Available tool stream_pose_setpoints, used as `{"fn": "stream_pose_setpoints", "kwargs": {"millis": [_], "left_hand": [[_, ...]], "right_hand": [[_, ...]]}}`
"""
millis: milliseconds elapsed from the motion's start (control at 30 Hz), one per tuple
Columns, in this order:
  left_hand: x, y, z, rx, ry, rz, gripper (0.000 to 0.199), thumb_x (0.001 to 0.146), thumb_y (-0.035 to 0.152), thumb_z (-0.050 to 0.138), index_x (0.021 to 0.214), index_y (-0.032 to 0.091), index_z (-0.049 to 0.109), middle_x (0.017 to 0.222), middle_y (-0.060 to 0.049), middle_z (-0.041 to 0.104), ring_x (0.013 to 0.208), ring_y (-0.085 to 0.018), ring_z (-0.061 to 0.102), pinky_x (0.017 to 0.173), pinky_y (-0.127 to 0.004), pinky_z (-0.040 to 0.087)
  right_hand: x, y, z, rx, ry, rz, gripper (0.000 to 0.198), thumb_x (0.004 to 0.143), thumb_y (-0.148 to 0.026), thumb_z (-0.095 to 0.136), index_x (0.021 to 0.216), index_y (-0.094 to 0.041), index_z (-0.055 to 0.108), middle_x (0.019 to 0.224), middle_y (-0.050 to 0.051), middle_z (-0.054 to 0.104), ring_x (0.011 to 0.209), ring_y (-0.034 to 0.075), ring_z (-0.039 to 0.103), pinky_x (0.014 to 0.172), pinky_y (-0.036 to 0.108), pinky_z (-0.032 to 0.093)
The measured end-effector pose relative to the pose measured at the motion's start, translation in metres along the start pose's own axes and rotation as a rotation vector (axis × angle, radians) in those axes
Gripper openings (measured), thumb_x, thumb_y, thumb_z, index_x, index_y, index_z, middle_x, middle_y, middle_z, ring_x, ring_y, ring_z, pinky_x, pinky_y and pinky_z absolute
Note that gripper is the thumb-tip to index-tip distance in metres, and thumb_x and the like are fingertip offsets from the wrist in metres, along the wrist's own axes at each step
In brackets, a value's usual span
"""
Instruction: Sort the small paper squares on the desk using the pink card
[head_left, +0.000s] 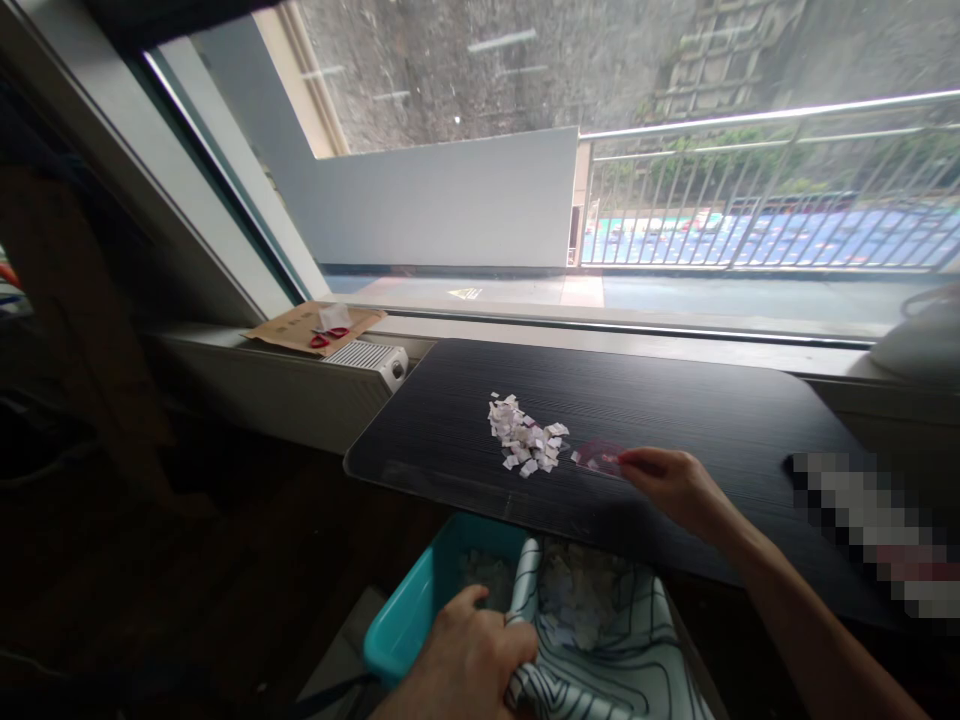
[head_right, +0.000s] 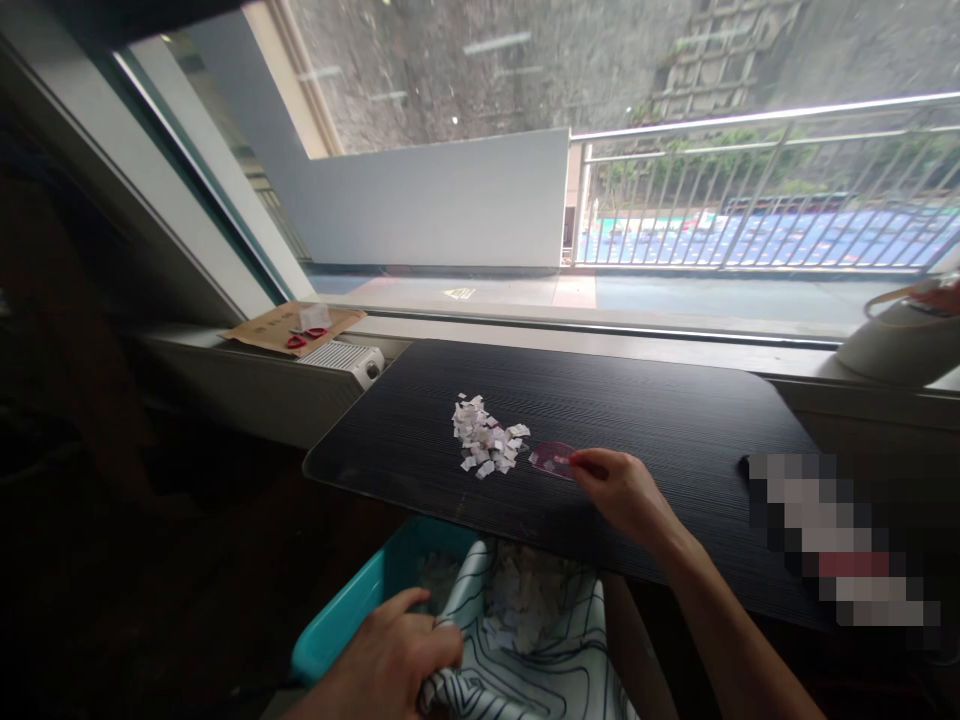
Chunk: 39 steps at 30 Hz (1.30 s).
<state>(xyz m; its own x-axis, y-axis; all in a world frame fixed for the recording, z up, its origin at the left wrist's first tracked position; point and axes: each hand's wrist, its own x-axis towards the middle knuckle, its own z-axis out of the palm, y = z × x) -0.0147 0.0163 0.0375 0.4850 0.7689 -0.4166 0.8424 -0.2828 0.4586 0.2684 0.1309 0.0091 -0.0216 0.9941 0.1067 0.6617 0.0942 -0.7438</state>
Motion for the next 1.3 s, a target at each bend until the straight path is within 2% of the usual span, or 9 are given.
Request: {"fn": "stream_pose_setpoints", "kwargs": {"millis": [100,167,333,467,533,767,933,1100,1300], "left_hand": [[0.011,0.008,0.002,0.097,-0.094,0.095,0.014,0.066,0.028,0.072,0.068,0.021,0.059,0.070,0.004,0.065,0.074,-0.018,0.064,0.104,-0.037,0.030],[0.017,0.015,0.005,0.177,-0.049,0.174,0.015,0.069,0.031,0.073,0.073,0.021,0.063,0.073,0.002,0.068,0.073,-0.019,0.065,0.101,-0.037,0.033],[0.027,0.032,0.010,0.340,-0.060,0.314,0.014,0.074,0.034,0.069,0.081,0.021,0.066,0.077,-0.004,0.072,0.069,-0.022,0.067,0.096,-0.040,0.038],[0.031,0.037,0.011,0.382,-0.056,0.361,0.016,0.071,0.032,0.071,0.082,0.022,0.066,0.074,-0.002,0.072,0.066,-0.022,0.067,0.093,-0.039,0.039],[0.032,0.039,0.011,0.383,-0.038,0.374,0.014,0.072,0.032,0.070,0.081,0.022,0.065,0.073,-0.002,0.071,0.065,-0.021,0.066,0.093,-0.039,0.039],[0.035,0.048,0.005,0.417,-0.098,0.379,0.019,0.076,0.037,0.069,0.083,0.020,0.066,0.074,-0.006,0.072,0.067,-0.023,0.068,0.092,-0.040,0.040],[0.038,0.047,0.007,0.431,-0.080,0.403,0.021,0.074,0.039,0.069,0.081,0.021,0.066,0.071,-0.005,0.071,0.063,-0.022,0.067,0.091,-0.039,0.041],[0.036,0.046,0.008,0.430,-0.033,0.428,0.022,0.075,0.042,0.069,0.081,0.021,0.065,0.070,-0.004,0.071,0.064,-0.022,0.067,0.090,-0.039,0.042],[0.037,0.045,0.009,0.409,-0.020,0.435,0.022,0.072,0.042,0.071,0.078,0.022,0.064,0.067,-0.002,0.070,0.060,-0.021,0.066,0.089,-0.037,0.041]], "right_hand": [[0.005,0.000,0.004,0.001,0.059,-0.005,0.031,0.080,-0.038,0.057,0.094,-0.018,0.076,0.084,0.006,0.078,0.076,0.024,0.071,0.070,0.029,0.052],[0.004,-0.002,0.006,-0.001,0.051,-0.011,0.030,0.080,-0.037,0.057,0.093,-0.018,0.077,0.083,0.006,0.078,0.075,0.023,0.071,0.069,0.029,0.052],[-0.013,-0.006,0.003,0.059,-0.136,-0.082,0.025,0.081,-0.037,0.059,0.086,-0.019,0.077,0.077,0.002,0.076,0.067,0.019,0.069,0.061,0.024,0.051],[-0.016,0.005,-0.002,-0.013,0.077,-0.033,0.031,0.081,-0.042,0.059,0.090,-0.018,0.076,0.074,0.004,0.075,0.064,0.020,0.067,0.059,0.026,0.050],[-0.018,0.009,-0.002,-0.057,0.122,-0.021,0.032,0.082,-0.043,0.058,0.091,-0.019,0.076,0.075,0.004,0.075,0.065,0.020,0.067,0.060,0.028,0.050],[-0.047,-0.009,0.008,0.007,-0.119,-0.175,0.025,0.086,-0.032,0.054,0.085,-0.021,0.076,0.082,0.003,0.074,0.073,0.018,0.066,0.065,0.023,0.049],[-0.051,-0.011,0.009,-0.023,-0.006,-0.113,0.026,0.087,-0.034,0.053,0.089,-0.019,0.075,0.081,0.004,0.073,0.073,0.019,0.066,0.066,0.025,0.049],[-0.057,-0.014,0.010,0.018,-0.152,-0.171,0.028,0.089,-0.036,0.052,0.086,-0.021,0.075,0.080,0.003,0.073,0.072,0.017,0.065,0.065,0.024,0.050],[-0.055,-0.001,0.006,-0.029,0.105,-0.124,0.027,0.087,-0.038,0.053,0.091,-0.021,0.074,0.086,0.005,0.073,0.075,0.020,0.067,0.067,0.027,0.051]]}}
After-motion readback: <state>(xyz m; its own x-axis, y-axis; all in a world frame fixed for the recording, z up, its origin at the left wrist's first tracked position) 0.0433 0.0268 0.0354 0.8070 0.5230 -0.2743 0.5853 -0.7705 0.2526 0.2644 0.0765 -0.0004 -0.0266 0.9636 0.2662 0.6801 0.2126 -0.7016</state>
